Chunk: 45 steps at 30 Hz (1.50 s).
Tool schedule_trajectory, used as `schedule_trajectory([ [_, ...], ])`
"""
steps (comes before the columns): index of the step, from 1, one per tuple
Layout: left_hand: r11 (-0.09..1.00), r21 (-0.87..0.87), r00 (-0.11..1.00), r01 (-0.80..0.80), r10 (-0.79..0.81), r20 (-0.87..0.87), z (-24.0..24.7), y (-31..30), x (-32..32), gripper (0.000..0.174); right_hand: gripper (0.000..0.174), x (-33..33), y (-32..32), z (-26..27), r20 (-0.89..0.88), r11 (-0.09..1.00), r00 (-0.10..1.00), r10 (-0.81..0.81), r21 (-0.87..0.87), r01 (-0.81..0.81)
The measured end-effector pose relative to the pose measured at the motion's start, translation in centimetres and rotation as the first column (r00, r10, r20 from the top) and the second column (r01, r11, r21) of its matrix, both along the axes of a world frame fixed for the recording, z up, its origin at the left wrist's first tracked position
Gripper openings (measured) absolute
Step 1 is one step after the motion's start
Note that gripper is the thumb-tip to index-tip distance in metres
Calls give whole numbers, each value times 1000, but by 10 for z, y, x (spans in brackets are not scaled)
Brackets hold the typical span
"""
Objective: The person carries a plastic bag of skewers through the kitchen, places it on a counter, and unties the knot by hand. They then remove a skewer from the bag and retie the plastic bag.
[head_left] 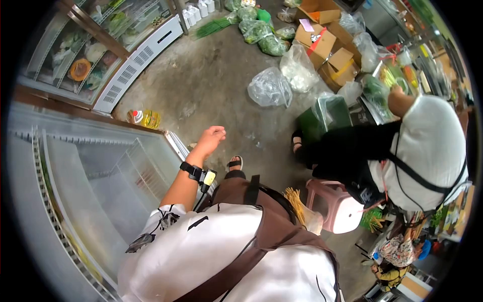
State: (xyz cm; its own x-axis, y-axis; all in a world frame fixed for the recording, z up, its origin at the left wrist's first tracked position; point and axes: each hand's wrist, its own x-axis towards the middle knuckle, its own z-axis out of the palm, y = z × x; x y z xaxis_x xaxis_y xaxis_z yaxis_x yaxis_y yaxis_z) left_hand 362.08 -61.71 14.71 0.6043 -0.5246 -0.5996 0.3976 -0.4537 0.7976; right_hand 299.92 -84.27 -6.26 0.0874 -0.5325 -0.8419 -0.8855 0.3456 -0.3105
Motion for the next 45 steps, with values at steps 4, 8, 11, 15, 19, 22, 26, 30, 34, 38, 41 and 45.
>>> schedule_trajectory([
  [4,995,-13,995,-97,97,-5,-18,34,66,33,27,69,-2,12,0,1000,1000,-9,-7,9],
  [8,980,36,980,-195,196,-45,-38,67,106,34,27,121,-10,16,-4,1000,1000,-13,-7,13],
  [11,974,85,972,-211,218,-88,-50,77,124,33,27,158,-15,13,0,1000,1000,-15,2,15],
  [15,971,76,962,-228,237,-135,-48,67,149,33,27,200,-27,0,12,1000,1000,-12,26,12],
  [19,975,80,975,-205,211,-72,-26,44,181,33,27,243,-40,-17,29,999,1000,-3,47,1],
  [22,973,114,977,-202,208,-41,-28,31,209,33,27,276,-53,-29,47,999,999,-8,54,5],
  [26,955,155,965,-253,261,-36,-27,7,250,32,27,317,-78,-36,63,998,998,-18,58,14],
  [30,956,120,958,-268,277,-68,-17,-30,296,33,28,359,-109,-35,69,998,997,-32,62,28],
  [34,959,107,961,-263,270,-58,-11,-64,343,33,28,385,-125,-40,59,996,997,-48,77,43],
  [38,974,114,978,-194,201,-51,-1,-101,396,33,28,401,-127,-48,57,992,994,-89,95,84],
  [41,982,110,986,-156,162,-46,-7,-122,447,33,28,422,-118,-61,72,981,984,-165,112,156],
  [45,992,56,990,-114,118,-79,-9,-147,516,36,28,453,-90,-76,118,948,946,-301,146,284],
])
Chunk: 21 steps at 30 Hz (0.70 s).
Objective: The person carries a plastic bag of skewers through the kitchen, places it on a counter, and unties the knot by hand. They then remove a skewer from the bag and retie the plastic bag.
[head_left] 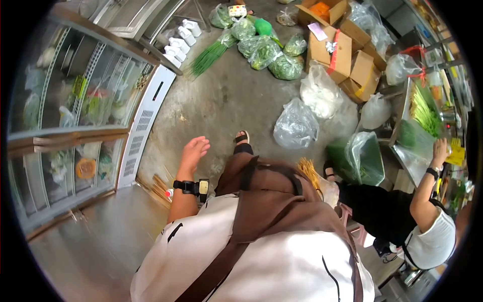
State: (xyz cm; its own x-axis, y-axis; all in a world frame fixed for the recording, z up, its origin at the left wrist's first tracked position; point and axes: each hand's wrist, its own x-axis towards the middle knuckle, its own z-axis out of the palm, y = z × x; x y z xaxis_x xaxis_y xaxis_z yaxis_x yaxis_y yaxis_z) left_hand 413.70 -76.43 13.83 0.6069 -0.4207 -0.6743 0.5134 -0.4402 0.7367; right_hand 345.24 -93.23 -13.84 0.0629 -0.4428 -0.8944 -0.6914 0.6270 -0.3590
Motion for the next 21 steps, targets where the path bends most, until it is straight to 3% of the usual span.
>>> schedule_trajectory([
  [6,999,-15,998,43,-42,42,-4,-23,124,34,28,71,21,-2,108,985,979,-172,0,173],
  [9,998,13,995,67,-68,66,-11,-26,170,36,37,114,9,16,-113,934,931,-347,45,353],
  [10,998,5,996,66,-66,62,-14,-27,183,36,37,130,1,26,-115,935,931,-346,37,352],
  [13,998,49,997,44,-46,57,-24,-24,202,37,37,178,-18,64,-231,997,973,26,-64,-42],
  [16,999,13,999,38,-38,-22,-39,-25,213,38,39,224,-25,84,-360,905,864,351,-106,-412],
  [17,999,28,998,31,-29,-63,-38,-32,214,39,39,229,-29,76,-358,907,868,344,-115,-406],
  [19,999,40,995,32,-28,-97,-35,-47,221,40,37,238,-31,57,-187,998,982,13,-66,-26],
  [21,998,41,993,38,-33,-113,-33,-65,233,40,34,251,-38,39,-35,937,938,-344,55,345],
])
